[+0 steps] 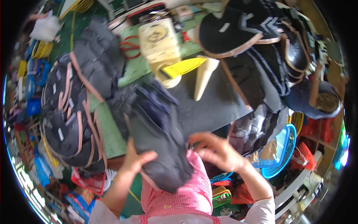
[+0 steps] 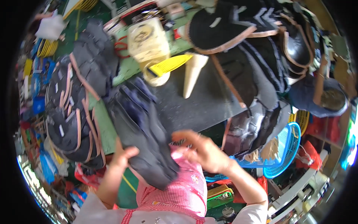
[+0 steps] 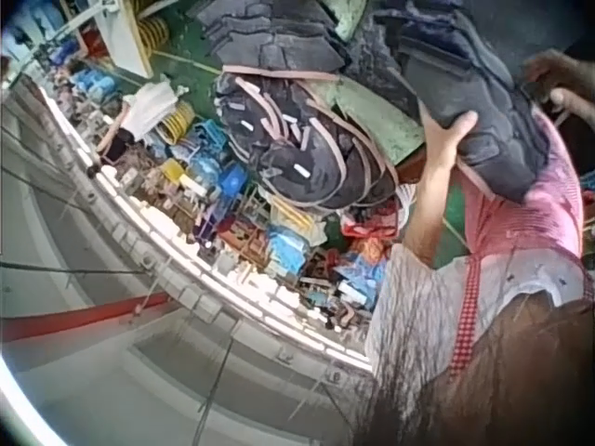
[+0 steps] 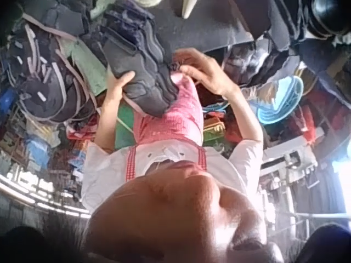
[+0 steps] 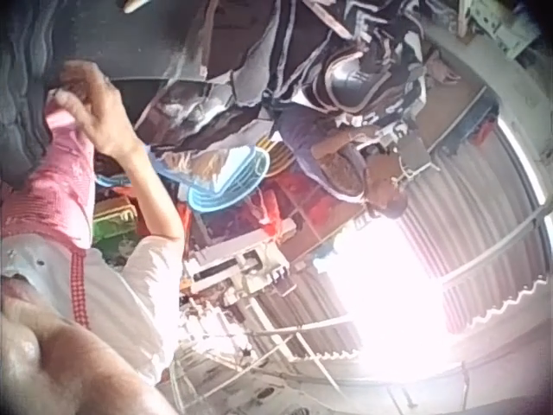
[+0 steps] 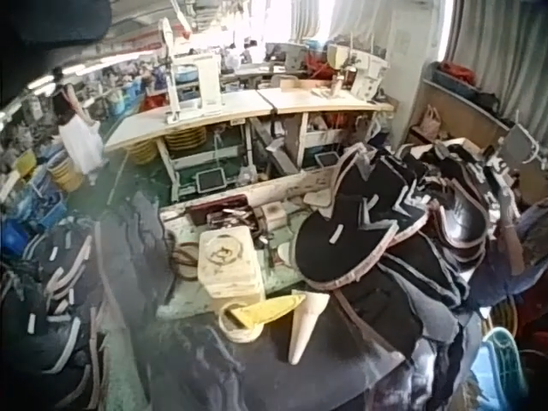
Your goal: Applying adhesive to shoe upper components using a yellow hand scraper tool.
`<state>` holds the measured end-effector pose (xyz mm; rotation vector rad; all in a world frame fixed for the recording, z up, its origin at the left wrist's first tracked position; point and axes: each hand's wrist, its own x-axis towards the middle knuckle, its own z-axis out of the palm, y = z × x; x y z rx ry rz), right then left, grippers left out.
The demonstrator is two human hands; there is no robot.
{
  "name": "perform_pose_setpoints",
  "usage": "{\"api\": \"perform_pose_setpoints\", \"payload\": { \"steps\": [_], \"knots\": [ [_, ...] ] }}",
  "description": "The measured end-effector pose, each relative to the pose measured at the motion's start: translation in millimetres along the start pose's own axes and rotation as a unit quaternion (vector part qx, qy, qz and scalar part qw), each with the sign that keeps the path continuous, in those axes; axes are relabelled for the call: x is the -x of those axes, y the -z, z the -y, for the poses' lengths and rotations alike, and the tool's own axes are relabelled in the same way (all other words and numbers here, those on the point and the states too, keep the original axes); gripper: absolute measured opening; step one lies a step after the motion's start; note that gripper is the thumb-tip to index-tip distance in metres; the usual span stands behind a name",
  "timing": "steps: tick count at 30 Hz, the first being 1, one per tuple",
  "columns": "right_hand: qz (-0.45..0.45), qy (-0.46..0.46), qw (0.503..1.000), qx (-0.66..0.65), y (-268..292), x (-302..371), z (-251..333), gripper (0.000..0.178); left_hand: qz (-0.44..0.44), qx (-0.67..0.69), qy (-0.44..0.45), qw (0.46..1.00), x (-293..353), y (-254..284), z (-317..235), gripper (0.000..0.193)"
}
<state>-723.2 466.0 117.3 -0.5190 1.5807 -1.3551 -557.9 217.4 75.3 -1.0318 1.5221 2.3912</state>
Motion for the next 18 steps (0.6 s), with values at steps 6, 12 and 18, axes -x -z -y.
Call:
{"api": "perform_pose_setpoints", "payload": {
  "steps": [6,12,18],
  "knots": [
    [-0.160,-0.022,0.986,-0.042,29,-96,-9,0.024,-0.192,-0.235,-0.176,0.936,-60,101,-17,0.081],
    [-0.268,-0.046,0.961,-0.044,62,-174,-9,0.034,-0.346,-0.483,-0.210,0.776,-49,80,-11,0.082],
    [-0.275,0.249,0.844,0.388,17,-175,-7,0.017,-0.351,-0.537,-0.236,0.729,-41,81,-13,0.067]
  ]
}}
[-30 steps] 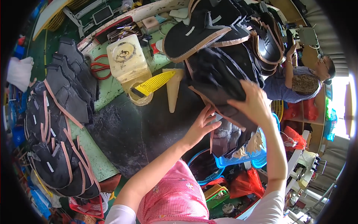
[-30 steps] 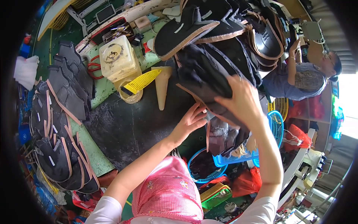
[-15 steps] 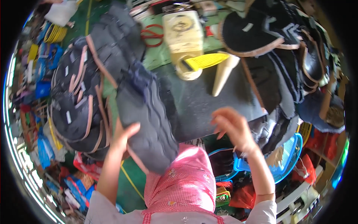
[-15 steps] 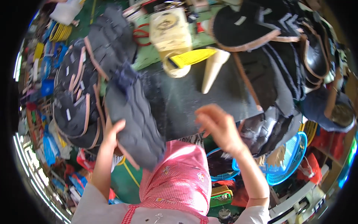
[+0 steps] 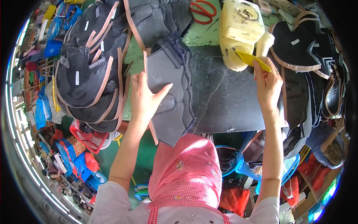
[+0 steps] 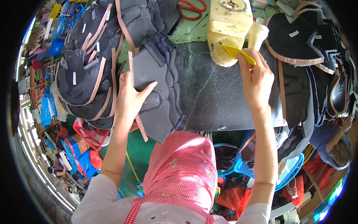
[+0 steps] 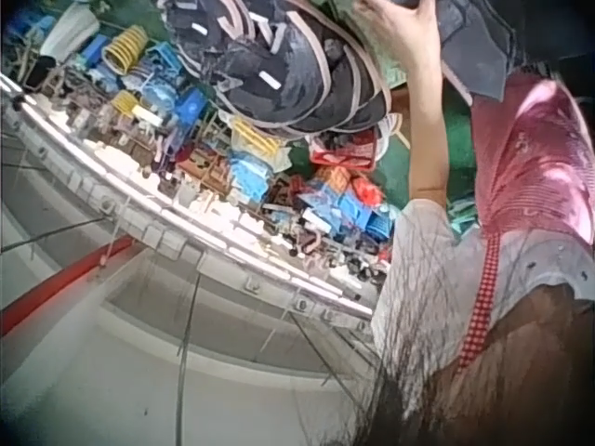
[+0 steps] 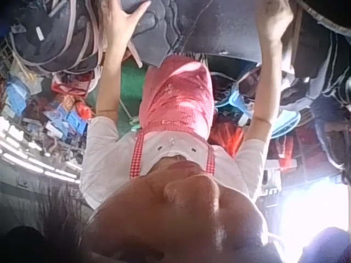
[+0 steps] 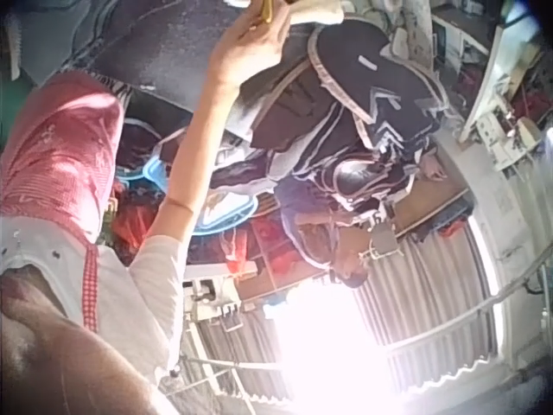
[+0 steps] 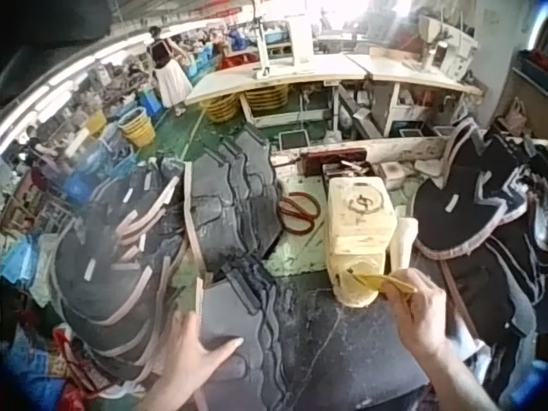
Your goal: Applying adhesive to shoe upper components using a yellow hand scraper tool.
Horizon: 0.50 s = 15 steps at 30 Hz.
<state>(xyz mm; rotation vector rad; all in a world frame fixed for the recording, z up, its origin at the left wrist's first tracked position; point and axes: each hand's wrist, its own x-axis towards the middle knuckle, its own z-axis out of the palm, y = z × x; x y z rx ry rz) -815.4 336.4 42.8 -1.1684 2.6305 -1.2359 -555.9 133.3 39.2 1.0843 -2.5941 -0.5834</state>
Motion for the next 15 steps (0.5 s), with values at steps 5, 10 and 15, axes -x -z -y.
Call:
{"api": "perform_pose_setpoints", "payload": {
  "steps": [5,10,15],
  "knots": [
    [-0.019,-0.138,0.960,-0.243,-9,-6,-1,0.020,0.078,0.136,0.075,0.985,-8,-7,16,0.054],
    [-0.040,-0.185,0.943,-0.274,13,1,-36,0.024,0.166,0.389,0.226,0.878,-12,2,18,0.051],
    [0.017,-0.352,0.786,-0.508,18,30,-49,0.024,0.192,0.661,0.341,0.640,0,31,59,0.061]
  ]
}}
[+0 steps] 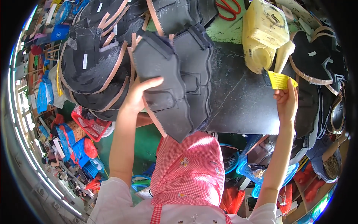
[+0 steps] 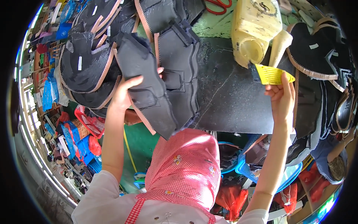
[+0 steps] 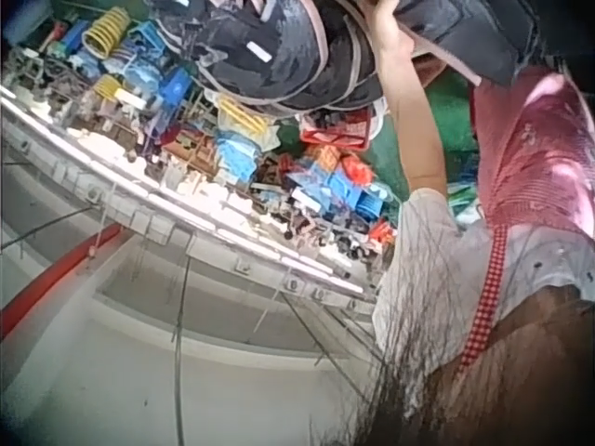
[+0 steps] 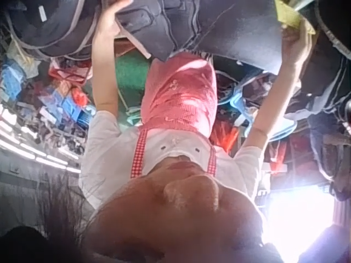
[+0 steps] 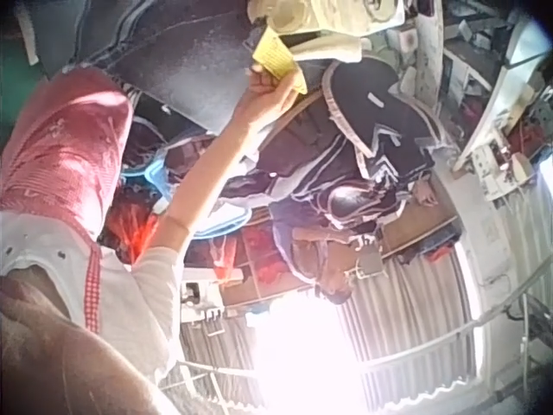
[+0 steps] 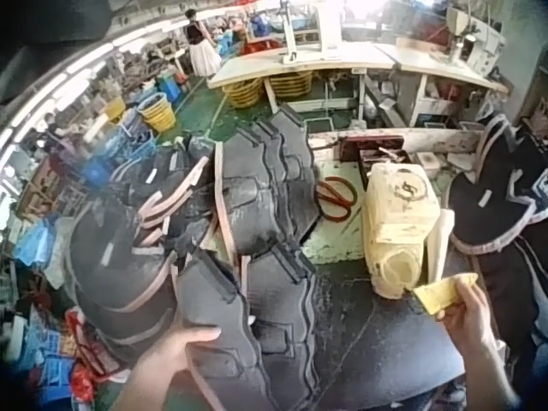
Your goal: Applying adhesive to shoe upper components using a yellow hand scraper tool.
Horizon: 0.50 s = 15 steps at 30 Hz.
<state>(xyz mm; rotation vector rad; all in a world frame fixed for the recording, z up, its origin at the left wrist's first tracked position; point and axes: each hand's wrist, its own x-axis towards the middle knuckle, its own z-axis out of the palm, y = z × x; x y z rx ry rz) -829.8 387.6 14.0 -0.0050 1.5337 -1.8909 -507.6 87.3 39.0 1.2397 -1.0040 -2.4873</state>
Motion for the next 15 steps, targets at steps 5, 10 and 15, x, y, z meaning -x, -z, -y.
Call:
{"api": "perform_pose_setpoints", "payload": {
  "steps": [5,10,15],
  "knots": [
    [0.057,-0.014,0.997,-0.044,-21,27,-16,0.019,-0.058,-0.152,-0.084,0.983,8,-15,-18,0.075],
    [0.087,0.079,0.992,0.051,-119,48,-36,0.018,-0.049,-0.364,-0.272,0.890,-41,-25,16,0.090],
    [0.091,0.182,0.961,0.186,-167,20,-75,0.013,-0.045,-0.318,-0.295,0.900,-41,-34,20,0.089]
  ]
}}
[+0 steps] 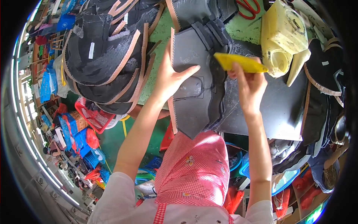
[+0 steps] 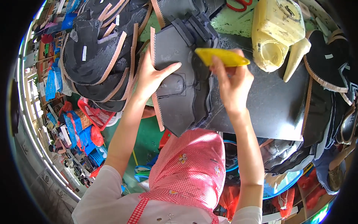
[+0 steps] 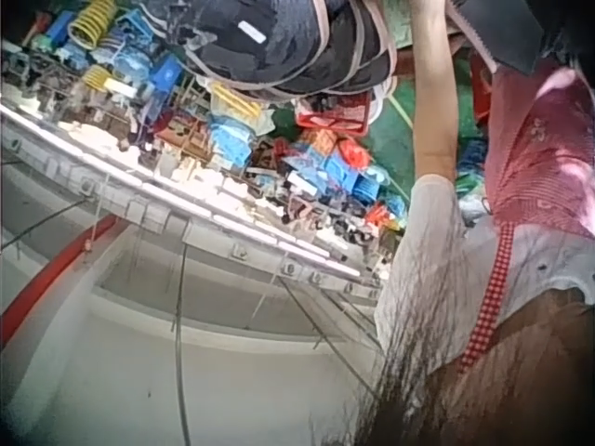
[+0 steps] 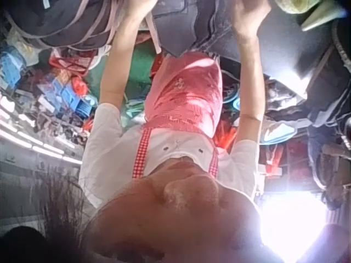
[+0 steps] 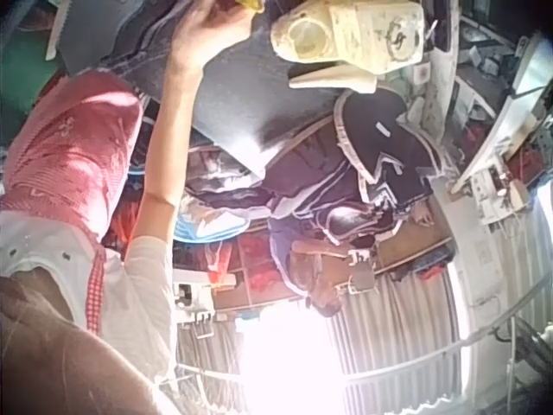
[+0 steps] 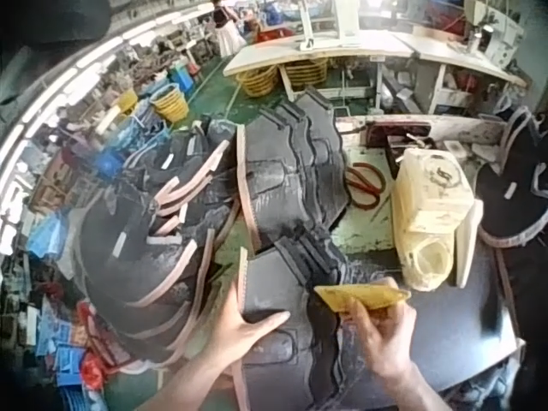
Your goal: Applying adhesive to shoe upper components using a yellow hand scraper tool.
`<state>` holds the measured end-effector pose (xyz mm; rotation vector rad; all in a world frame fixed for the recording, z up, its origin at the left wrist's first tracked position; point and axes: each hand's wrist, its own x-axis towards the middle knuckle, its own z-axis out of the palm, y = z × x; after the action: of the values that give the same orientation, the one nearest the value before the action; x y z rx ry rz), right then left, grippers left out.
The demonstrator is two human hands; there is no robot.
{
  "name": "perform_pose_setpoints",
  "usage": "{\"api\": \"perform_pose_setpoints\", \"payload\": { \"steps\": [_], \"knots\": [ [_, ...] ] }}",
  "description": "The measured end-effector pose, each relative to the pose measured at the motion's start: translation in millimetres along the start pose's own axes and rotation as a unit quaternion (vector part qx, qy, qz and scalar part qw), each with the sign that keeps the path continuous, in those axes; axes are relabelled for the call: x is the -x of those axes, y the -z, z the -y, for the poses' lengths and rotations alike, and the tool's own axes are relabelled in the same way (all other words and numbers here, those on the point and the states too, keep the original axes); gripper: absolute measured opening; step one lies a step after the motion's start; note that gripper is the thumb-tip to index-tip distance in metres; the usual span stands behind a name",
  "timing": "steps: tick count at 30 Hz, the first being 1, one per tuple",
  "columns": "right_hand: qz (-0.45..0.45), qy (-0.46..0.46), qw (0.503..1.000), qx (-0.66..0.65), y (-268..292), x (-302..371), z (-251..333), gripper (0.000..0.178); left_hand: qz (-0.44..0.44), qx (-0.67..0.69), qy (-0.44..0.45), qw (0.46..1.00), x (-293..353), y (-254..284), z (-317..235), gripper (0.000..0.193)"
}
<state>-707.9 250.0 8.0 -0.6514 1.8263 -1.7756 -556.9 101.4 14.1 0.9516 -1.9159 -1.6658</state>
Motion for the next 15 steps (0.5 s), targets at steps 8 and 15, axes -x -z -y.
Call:
{"api": "perform_pose_setpoints", "payload": {
  "steps": [8,15],
  "knots": [
    [0.078,0.028,0.989,0.125,-12,-2,16,0.007,0.006,-0.036,0.023,0.999,0,7,8,0.073],
    [0.089,0.039,0.988,0.119,-2,6,9,0.014,0.003,-0.039,0.047,0.998,-1,10,14,0.075]
  ]
}}
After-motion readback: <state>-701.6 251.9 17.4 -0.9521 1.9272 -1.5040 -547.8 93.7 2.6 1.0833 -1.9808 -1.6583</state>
